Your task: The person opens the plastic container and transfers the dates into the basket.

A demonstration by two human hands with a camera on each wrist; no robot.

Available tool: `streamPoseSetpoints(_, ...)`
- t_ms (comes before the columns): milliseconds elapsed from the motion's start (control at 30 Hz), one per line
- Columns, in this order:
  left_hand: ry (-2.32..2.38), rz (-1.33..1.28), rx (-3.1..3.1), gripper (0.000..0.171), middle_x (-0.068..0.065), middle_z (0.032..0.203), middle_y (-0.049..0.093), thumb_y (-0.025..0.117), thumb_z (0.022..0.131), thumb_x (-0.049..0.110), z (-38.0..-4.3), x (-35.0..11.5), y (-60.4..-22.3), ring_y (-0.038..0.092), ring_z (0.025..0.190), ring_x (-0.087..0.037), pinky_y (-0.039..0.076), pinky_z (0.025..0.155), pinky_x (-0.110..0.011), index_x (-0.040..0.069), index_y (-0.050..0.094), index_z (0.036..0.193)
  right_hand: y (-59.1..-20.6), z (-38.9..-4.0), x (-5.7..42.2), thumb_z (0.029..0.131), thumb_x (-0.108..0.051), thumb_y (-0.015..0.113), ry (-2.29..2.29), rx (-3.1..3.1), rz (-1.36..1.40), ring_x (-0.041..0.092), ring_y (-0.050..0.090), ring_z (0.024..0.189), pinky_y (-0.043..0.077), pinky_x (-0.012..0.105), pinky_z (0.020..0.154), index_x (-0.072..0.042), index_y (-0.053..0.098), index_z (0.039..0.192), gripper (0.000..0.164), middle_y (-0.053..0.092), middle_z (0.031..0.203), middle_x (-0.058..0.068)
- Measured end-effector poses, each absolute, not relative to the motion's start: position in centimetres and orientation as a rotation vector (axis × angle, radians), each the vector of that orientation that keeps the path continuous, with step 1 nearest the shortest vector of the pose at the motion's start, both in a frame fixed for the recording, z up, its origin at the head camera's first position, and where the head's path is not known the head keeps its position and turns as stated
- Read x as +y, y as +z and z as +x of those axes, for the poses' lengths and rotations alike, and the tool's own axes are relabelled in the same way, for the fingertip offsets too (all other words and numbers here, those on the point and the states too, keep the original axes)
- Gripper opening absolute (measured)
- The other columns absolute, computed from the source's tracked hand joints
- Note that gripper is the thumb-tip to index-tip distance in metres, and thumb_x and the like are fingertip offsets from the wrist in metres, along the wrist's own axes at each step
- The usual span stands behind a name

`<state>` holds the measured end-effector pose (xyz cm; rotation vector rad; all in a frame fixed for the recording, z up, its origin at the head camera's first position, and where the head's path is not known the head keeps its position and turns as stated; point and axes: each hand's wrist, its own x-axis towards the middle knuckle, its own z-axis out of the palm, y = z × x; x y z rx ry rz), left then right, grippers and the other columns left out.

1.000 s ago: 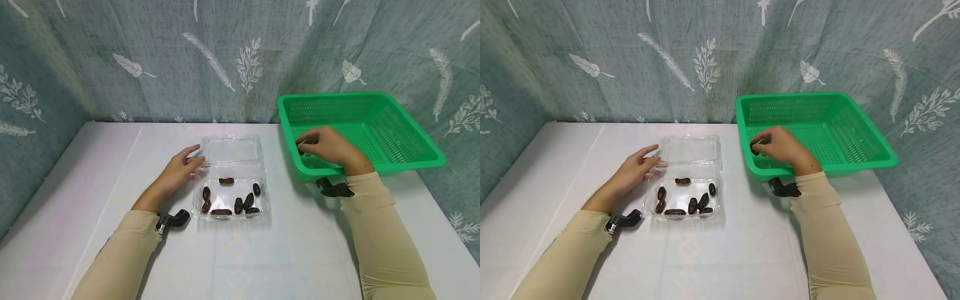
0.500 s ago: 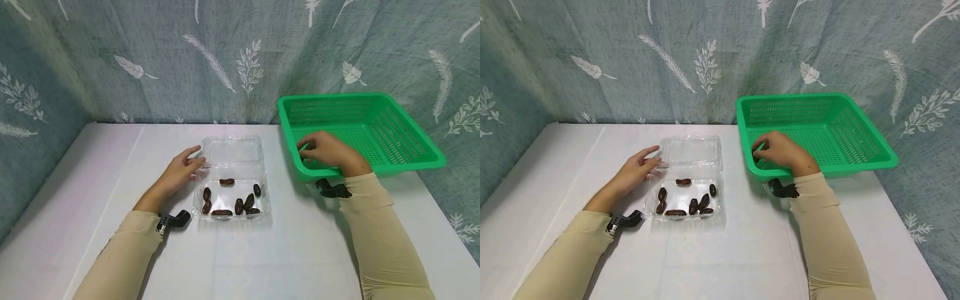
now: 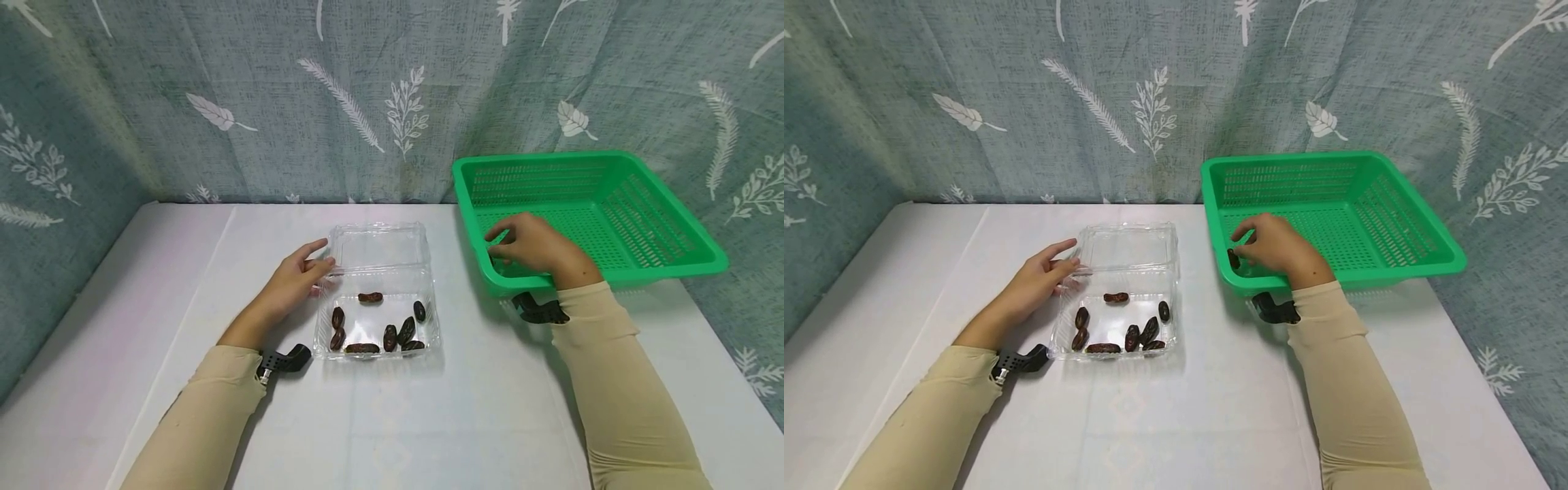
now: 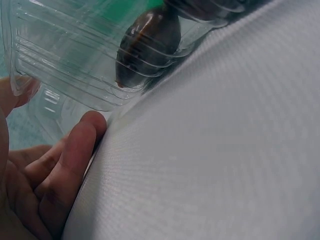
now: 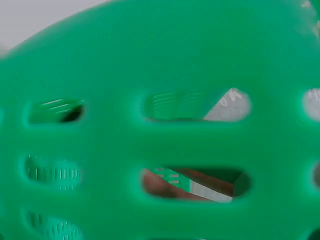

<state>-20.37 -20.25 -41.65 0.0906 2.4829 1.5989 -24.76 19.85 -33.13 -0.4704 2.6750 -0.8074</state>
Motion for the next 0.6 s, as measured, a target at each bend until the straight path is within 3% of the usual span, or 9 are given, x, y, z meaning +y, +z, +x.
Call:
streamPoseSetpoints(367,1.61,0.083,2.474,0.066,-0.027,0.134,0.06,0.054,0.103,0.037,-20.4,-20.3,-41.6,0.064,0.086,-0.003,0.055,0.072,-0.022,0.013,0.026,0.158,-32.5,-24.0,19.2,0.099,-0.018,0.061,-1.003,2.879,-0.433,0.033,0.069,0.09,0.051,0.035,0.068,-0.005,0.067,0.124,0.029,0.07,0.115,0.024)
streamPoseSetpoints(600,1.624,0.08,2.472,0.065,-0.026,0.134,0.061,0.054,0.103,0.037,-20.3,-20.3,-41.9,0.065,0.086,-0.004,0.055,0.072,-0.022,0.013,0.027,0.158,-31.2,-21.8,16.9,0.096,-0.015,0.065,-1.255,3.086,-0.536,0.026,0.062,0.079,0.047,0.029,0.057,-0.008,0.073,0.114,0.021,0.073,0.108,0.015)
